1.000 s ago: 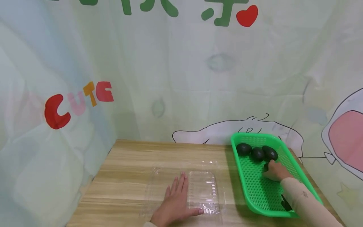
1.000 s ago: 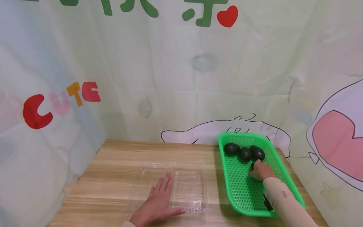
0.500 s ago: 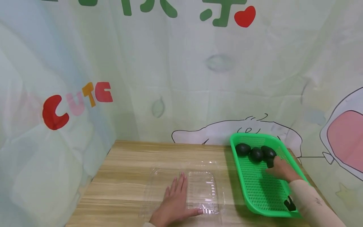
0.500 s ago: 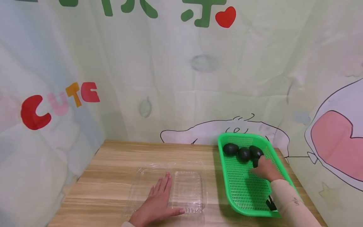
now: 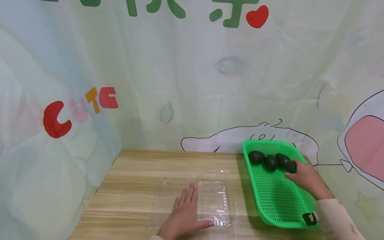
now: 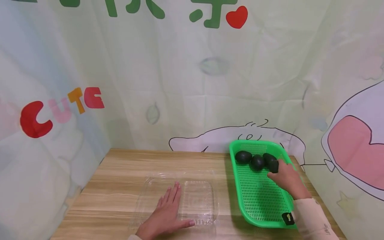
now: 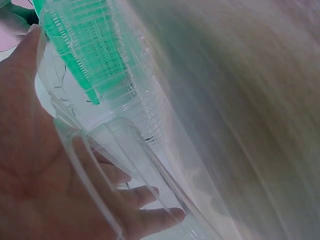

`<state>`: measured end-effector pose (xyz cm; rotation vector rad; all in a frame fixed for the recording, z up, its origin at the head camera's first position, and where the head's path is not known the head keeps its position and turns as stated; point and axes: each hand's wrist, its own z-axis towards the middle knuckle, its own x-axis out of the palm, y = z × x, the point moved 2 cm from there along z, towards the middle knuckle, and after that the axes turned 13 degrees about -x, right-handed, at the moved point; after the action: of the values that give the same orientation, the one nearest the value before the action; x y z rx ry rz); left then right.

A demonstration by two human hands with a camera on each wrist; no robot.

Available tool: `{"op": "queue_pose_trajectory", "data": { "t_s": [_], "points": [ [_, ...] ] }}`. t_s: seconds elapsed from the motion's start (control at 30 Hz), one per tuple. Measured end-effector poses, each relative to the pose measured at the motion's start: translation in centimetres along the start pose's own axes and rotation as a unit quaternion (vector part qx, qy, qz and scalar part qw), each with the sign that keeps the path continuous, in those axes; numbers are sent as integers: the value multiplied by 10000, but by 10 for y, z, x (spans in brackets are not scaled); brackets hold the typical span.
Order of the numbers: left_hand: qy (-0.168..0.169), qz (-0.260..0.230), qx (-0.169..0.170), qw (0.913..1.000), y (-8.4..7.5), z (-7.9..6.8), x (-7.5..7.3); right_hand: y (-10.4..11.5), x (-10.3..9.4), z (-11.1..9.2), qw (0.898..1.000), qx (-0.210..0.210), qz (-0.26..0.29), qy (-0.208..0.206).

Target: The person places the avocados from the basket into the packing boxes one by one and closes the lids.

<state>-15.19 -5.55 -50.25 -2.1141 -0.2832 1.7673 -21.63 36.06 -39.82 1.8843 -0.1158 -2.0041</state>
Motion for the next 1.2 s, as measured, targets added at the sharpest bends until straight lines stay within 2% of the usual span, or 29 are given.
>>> {"op": "queue_pose_trajectory", "data": {
  "t_s": [0.3, 0.5, 0.77, 1.2],
  "points": [
    [36, -47, -11, 10000, 1, 2, -1, 24, -13, -8, 9987, -28, 274, -426],
    [65, -111, -11, 9999, 3, 4, -2, 44, -20, -14, 9979, -88, 267, -586],
    [67, -225, 22, 9997, 6, 3, -2, 73, -17, -24, 9952, -206, 281, -910],
    [82, -247, 12, 9997, 5, 3, -3, 122, -3, -30, 9945, -49, 781, -694]
  ]
}}
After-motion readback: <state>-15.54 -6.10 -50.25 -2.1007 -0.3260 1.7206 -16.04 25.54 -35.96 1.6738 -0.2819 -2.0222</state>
